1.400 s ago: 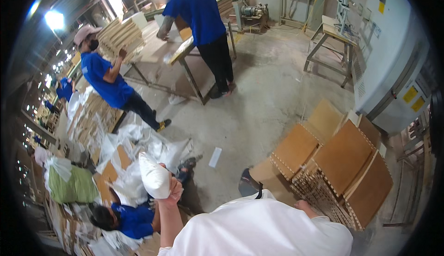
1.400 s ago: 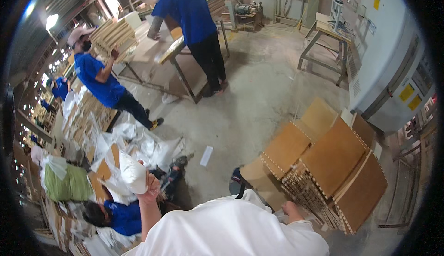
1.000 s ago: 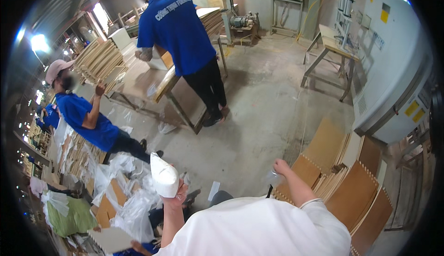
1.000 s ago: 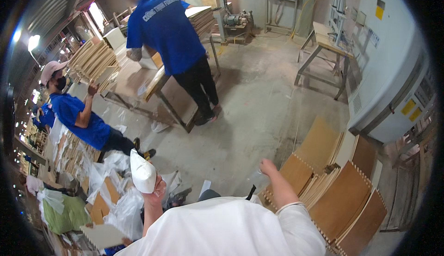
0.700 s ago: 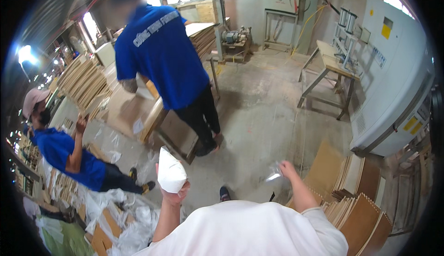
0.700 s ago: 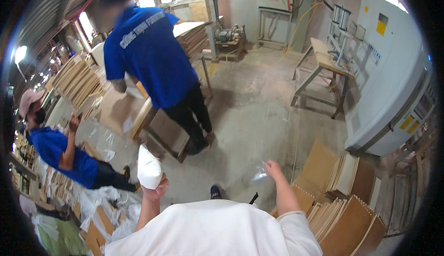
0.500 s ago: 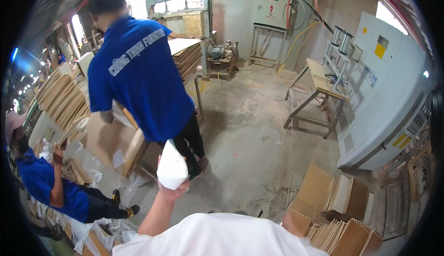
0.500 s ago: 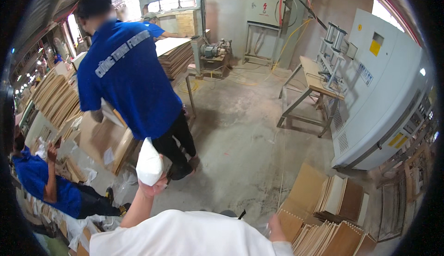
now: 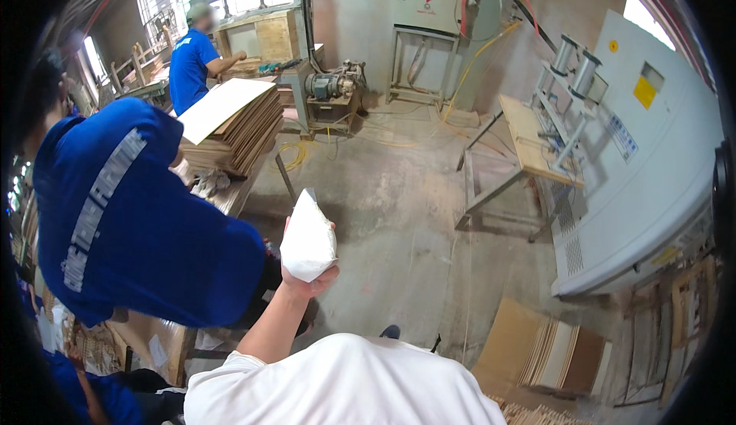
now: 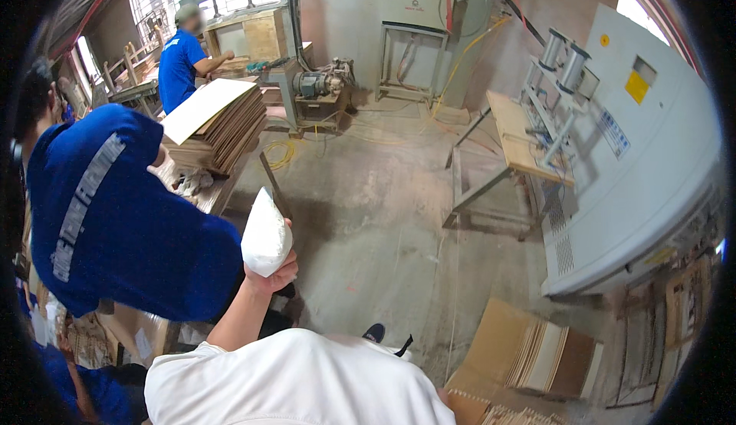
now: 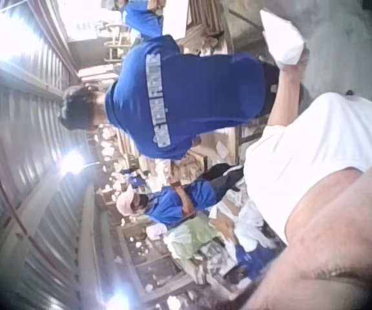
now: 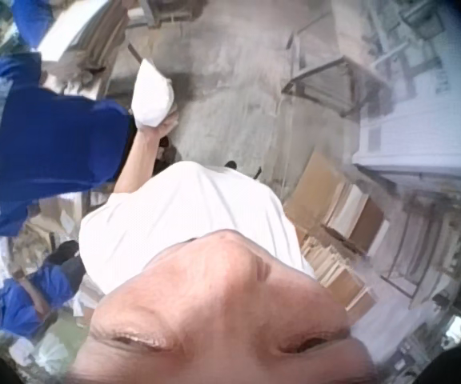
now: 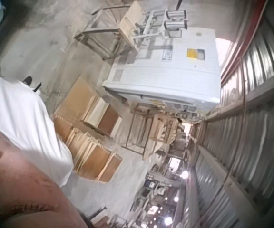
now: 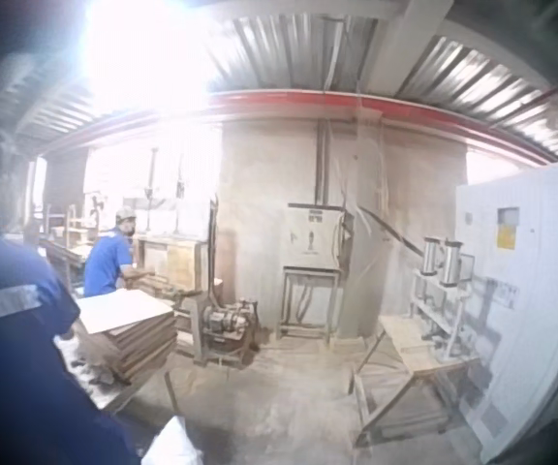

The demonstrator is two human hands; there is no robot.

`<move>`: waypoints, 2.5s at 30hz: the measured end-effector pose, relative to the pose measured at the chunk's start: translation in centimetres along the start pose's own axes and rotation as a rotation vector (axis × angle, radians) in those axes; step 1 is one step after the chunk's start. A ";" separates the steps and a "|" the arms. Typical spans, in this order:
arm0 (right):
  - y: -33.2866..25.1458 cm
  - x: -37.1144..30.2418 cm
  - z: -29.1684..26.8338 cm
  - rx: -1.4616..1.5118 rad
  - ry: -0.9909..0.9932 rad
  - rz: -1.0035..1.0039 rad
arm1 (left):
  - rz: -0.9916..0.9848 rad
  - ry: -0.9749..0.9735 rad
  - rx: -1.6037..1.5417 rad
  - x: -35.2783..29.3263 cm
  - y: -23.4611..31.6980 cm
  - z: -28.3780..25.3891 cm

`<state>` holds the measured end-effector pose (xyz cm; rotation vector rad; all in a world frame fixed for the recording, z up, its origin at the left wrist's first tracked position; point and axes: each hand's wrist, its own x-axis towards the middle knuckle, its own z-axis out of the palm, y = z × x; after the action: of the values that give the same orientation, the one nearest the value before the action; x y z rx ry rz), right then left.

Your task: The person unpacks a small white object from a plastic bag, then retrieves a stack of wooden slats and places them on the workbench. They pick up a nail gun and use it to fasten a wooden box, repeatedly firing nails into the joints while holding the box steady.

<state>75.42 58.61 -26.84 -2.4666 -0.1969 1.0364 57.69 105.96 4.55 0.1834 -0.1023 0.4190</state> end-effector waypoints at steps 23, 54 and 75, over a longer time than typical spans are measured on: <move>-52.0 42.7 -8.5 -0.238 0.090 -0.584 | 0.518 -0.098 0.180 34.6 33.4 -10.5; -130.3 80.3 8.4 -0.152 -0.674 -0.942 | 1.378 0.231 0.344 62.9 63.5 -22.2; -162.4 69.5 35.4 -0.380 -1.116 -1.271 | 1.668 0.457 0.352 60.1 86.4 -24.6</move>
<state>106.53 235.90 -18.26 -1.1154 -2.0455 1.5430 78.10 212.06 2.13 0.3170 0.3148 2.1340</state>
